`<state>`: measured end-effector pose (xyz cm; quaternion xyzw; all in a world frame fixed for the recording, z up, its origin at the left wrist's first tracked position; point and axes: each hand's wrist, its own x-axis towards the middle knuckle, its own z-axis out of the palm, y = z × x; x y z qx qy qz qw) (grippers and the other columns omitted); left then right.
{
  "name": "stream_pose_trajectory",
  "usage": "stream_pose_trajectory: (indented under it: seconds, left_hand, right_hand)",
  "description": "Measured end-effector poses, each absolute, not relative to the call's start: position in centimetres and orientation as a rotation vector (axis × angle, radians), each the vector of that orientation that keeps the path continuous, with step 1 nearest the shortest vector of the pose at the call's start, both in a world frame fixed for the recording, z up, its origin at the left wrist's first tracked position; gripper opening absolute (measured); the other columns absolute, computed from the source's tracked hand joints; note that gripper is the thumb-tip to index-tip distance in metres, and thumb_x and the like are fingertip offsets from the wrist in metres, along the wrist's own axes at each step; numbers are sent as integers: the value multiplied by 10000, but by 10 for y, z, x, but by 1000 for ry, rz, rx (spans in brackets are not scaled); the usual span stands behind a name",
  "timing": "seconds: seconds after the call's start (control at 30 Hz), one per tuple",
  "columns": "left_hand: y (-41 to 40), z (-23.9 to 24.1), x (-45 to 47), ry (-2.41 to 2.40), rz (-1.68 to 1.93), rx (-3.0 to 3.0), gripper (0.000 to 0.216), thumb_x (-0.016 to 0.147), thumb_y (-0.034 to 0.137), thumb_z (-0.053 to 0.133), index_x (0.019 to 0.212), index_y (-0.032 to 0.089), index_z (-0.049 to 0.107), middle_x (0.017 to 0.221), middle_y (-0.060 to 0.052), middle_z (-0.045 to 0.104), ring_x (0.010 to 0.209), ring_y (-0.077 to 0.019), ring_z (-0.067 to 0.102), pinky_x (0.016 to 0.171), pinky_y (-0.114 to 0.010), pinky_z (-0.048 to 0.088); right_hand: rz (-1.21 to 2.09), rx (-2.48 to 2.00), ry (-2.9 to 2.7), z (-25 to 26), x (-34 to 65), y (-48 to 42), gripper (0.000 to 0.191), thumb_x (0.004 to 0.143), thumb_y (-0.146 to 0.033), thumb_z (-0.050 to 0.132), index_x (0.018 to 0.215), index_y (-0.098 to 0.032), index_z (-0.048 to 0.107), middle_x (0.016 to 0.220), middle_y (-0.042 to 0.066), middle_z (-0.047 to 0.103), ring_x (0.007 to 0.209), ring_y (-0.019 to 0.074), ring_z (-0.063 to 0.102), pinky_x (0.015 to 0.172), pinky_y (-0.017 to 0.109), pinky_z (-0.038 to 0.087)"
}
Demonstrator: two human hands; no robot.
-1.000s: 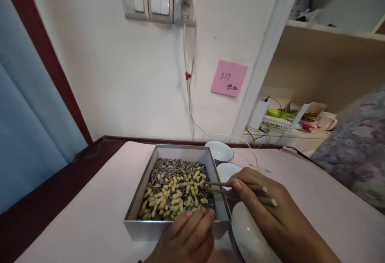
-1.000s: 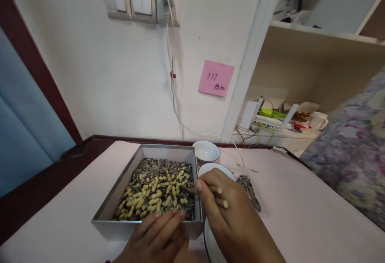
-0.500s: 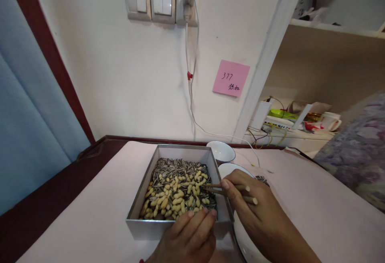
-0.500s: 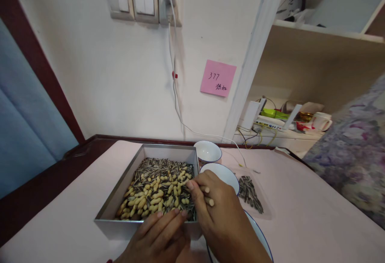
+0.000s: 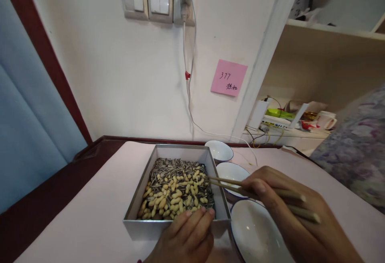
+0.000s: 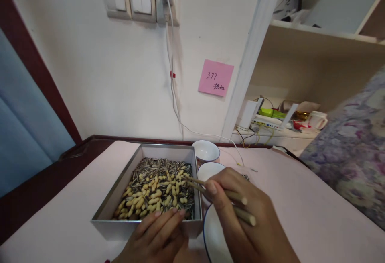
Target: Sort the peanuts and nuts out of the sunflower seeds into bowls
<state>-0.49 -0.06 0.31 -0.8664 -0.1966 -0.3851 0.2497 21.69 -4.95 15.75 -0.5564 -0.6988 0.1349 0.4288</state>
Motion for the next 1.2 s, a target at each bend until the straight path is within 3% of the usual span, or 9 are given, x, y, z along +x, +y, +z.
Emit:
stream_pose_trajectory:
  seconds: [0.13,0.4,0.57,0.73,0.93,1.2]
  left_hand:
    - [1,2,-7,-506,-1050,-2383,160,1024,204,593,1003,245,747,1376,-17,670,1301,-157,540,1276,-346,148]
    - [7,0,-6,-456,-1133,-2368,248,1048,193,508,981,219,745,1366,-42,683,1303,-168,547,1268,-354,181]
    - [3,2,-7,-496,-1091,-2401,228,1044,200,526,1022,228,751,1393,-32,666,1321,-165,530,1276,-348,160]
    - [-1,5,-7,-504,-1060,-2386,195,1024,198,572,1005,247,760,1383,-14,662,1322,-155,524,1279,-338,153]
    - [0,-1,-2,-549,-1082,-2288,126,999,232,631,975,269,749,1384,12,670,1337,-144,522,1262,-330,204]
    - [-2,-4,-1,-588,-1098,-2291,133,987,245,641,966,287,765,1349,33,683,1336,-127,525,1260,-298,221]
  right_hand:
    - [-9,-1402,-1518,163,233,-63,246,1021,-441,553,915,-312,734,899,-10,762,871,151,738,559,194,514]
    - [-471,-1655,-1525,162,272,-46,307,1024,-503,509,897,-272,667,842,15,728,727,170,689,634,313,483]
    - [-337,-1541,-1554,161,258,-43,262,1044,-445,498,961,-275,679,910,18,731,797,151,697,636,268,510]
    - [88,-1305,-1625,157,226,-43,225,1046,-375,533,967,-301,730,951,-8,747,880,127,726,644,176,553]
    - [571,-1236,-1806,143,194,-35,321,1060,-406,475,864,-243,671,811,-15,688,761,111,667,703,207,525]
    - [639,-1268,-1864,127,178,-27,319,1063,-390,447,853,-229,626,835,-1,651,783,123,632,715,243,489]
